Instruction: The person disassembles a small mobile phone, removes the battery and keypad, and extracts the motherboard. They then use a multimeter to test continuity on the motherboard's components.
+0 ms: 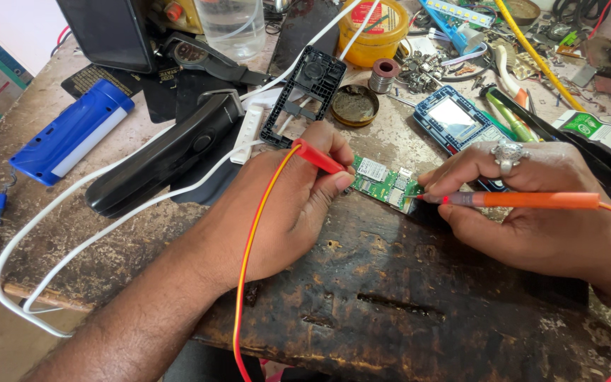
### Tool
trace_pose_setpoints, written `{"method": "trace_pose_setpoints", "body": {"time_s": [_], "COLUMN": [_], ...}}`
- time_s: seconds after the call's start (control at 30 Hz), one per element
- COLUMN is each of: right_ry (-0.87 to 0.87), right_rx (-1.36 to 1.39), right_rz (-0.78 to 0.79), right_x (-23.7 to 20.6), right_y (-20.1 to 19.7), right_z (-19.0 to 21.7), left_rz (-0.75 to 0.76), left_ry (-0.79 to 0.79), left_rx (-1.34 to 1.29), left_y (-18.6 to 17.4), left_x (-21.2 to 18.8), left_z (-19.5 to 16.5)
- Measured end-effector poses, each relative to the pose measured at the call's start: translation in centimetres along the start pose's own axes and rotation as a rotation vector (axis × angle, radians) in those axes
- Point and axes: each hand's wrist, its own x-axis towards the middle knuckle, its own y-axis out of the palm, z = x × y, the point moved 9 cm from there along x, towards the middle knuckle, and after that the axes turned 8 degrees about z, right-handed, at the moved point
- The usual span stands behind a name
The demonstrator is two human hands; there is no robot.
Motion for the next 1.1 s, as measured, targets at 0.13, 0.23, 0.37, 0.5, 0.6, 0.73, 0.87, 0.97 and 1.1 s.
{"method": "trace_pose_setpoints", "body": {"time_s": [0.13, 0.23, 0.37, 0.5, 0.6, 0.73, 0.87, 0.97, 1.1], "right_ry": [0.055, 0.062, 0.027, 0.025, 0.022, 0.008, 0.042, 0.054, -0.036], "right_rx": [0.061, 0.067, 0.117, 0.113, 0.067, 0.061, 0.039, 0.04, 0.113], "right_rz": [0.048, 0.061, 0.044, 0.041, 0.043, 0.035, 0.051, 0.063, 0.037], "right_x": [0.1, 0.0, 0.0, 0.2, 0.4, 0.2, 0.2, 0.2, 0.2], "right_y": [0.6, 0.6, 0.6, 0.5, 0.3, 0.2, 0.3, 0.4, 0.4], "right_z": [-1.0, -1.1, -0.6, -0.2, -0.1, 0.1, -0.4, -0.6, 0.0], "left_rz": [0.01, 0.003, 0.001, -0.004, 0.001, 0.001, -0.001, 0.001, -0.004], "left_ry": [-0.028, -0.021, -0.016, 0.001, -0.011, -0.007, 0.001, -0.006, -0.001], "left_rx": [0.0, -0.007, -0.002, 0.001, -0.001, 0.001, 0.004, 0.003, 0.002], "left_y": [0.1, 0.0, 0.0, 0.0, 0.0, 0.0, 0.0, 0.0, 0.0], "left_x": [0.0, 0.0, 0.0, 0.0, 0.0, 0.0, 0.0, 0.0, 0.0], "left_z": [0.2, 0.2, 0.1, 0.0, 0.1, 0.1, 0.1, 0.1, 0.0]}}
